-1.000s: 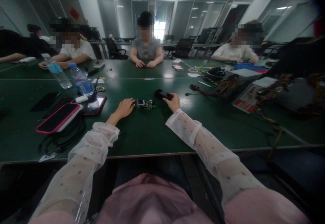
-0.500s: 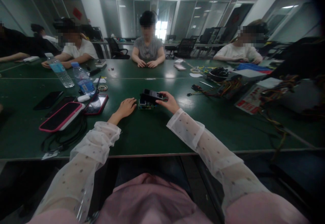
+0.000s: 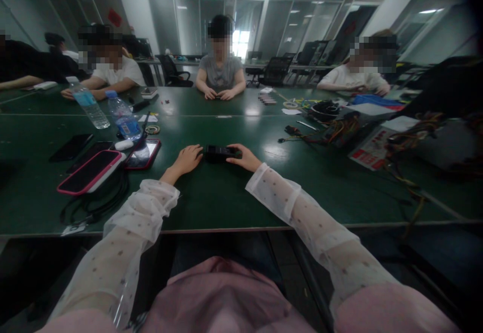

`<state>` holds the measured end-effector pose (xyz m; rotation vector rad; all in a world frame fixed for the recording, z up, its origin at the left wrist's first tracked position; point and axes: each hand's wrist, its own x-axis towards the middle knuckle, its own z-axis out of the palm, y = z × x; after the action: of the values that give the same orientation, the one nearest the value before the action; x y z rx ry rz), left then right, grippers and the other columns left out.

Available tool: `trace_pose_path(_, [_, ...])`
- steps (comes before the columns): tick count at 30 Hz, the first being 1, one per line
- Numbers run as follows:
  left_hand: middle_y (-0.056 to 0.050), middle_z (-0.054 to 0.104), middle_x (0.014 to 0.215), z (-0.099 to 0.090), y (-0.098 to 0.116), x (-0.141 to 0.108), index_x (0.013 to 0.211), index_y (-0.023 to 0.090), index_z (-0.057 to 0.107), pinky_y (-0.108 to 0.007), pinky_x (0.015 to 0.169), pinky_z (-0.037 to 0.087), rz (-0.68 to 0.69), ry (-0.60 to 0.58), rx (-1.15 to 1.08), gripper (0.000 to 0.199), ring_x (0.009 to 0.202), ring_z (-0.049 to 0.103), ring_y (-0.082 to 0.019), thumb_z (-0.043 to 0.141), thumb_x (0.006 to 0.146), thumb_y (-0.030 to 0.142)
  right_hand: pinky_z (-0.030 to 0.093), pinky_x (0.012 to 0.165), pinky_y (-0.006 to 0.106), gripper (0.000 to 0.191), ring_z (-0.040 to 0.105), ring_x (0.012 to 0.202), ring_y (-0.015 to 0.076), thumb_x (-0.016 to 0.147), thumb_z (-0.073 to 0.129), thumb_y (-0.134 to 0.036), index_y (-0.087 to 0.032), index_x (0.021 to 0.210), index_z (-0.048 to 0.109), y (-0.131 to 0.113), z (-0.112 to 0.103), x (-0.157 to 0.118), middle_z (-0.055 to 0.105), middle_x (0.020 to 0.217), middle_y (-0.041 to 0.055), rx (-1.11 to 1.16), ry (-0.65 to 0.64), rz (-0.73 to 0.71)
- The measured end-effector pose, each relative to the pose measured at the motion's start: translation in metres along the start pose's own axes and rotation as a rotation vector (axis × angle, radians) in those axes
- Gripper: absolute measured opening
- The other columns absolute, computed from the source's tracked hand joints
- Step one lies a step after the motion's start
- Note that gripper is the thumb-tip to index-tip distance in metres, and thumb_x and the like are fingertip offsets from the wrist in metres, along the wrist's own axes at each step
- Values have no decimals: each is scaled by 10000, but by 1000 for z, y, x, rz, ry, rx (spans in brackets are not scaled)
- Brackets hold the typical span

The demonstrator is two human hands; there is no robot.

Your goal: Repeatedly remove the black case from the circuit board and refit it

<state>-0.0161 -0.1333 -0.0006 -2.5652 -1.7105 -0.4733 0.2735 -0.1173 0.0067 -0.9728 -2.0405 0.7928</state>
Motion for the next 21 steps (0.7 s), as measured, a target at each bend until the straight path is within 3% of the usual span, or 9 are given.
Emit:
trace_pose_path(6, [-82, 436, 1496, 0, 0, 0, 1406, 226, 456, -470, 1118, 329, -9, -9, -8, 447, 1378, 378, -257, 327, 1011, 389, 446, 1040, 553, 825, 575, 1175, 301, 670, 825, -416, -218, 1363, 425, 10, 6, -1, 554, 1274, 128, 34, -50, 39])
trace_pose_path(21, [-95, 454, 1481, 1, 0, 0, 1398, 210, 466, -464, 1117, 333, 11, 7, 2, 444, 1370, 391, -254, 342, 1008, 384, 455, 1049, 520, 735, 610, 1121, 264, 659, 834, -373, -198, 1275, 472, 5, 4, -1, 593, 1195, 109, 119, -54, 73])
